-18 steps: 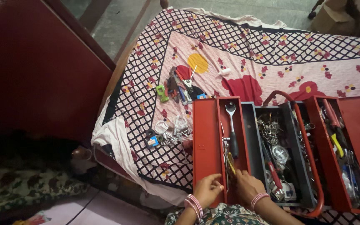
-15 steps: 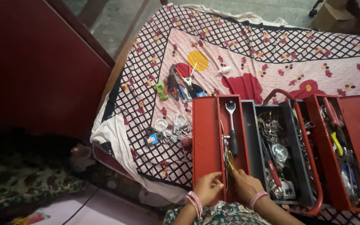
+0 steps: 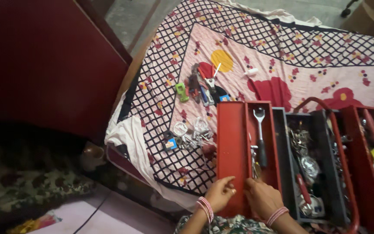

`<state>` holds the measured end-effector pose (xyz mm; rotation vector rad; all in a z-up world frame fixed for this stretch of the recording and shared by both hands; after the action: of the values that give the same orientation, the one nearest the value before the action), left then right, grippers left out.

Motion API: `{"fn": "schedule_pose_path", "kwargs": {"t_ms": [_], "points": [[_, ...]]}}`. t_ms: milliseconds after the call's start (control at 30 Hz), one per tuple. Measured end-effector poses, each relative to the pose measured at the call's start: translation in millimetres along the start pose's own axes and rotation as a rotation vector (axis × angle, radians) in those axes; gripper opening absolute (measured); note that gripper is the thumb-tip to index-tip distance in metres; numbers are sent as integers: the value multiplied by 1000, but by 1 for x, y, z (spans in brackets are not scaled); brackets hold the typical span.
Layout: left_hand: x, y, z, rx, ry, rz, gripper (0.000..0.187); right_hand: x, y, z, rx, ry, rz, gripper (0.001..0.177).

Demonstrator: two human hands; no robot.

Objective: The person empties a red toolbox and reorganizes its contents on a patterned bedsheet. They handle small metal parts, plastic-wrapped items, and tools such as pliers and a wrench, placing them back into the toolbox compartments.

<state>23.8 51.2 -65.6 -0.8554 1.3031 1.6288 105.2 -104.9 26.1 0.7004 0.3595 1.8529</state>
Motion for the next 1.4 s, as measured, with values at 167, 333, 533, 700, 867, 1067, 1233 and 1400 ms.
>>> {"fn": "schedule_pose_path", "kwargs": {"t_ms": [167,333,533,700,867,1067,1233,1400], "points": [[26,-21,39,-135,78,94,41,42,-22,-1,-51,-194,216,23],[64,-43,69,-200,44,124,38,93,-55,-19,32,-221,280,27],[130,-73,86,-284,179,236,32,130,-116,-69,132,-23,383,26],[171,-87,81,-312,-11,432,31,119,-164,-132,264,50,307,26],[181,-112,82,-292,-99,368,25,103,-198,-170,291,-110,205,39],[186,-127,95,-143,-108,415,35,92,-219,-223,309,-82,105,66],[186,-127,111,-83,-137,409,39,82,-231,-256,165,56,144,60],[185,-119,106,-38,-7,476,40,78,-251,-258,219,146,134,45]]}}
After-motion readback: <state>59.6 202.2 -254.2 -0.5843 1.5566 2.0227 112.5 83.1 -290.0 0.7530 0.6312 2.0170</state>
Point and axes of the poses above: each hand's wrist, its own y-axis away from the middle knuckle, its own z-axis out of the back of the hand, x = y × z, the point moved 3 cm from there along -y, towards the middle knuckle, and after that the axes turned 3 degrees about -y, right-handed, at the moved point
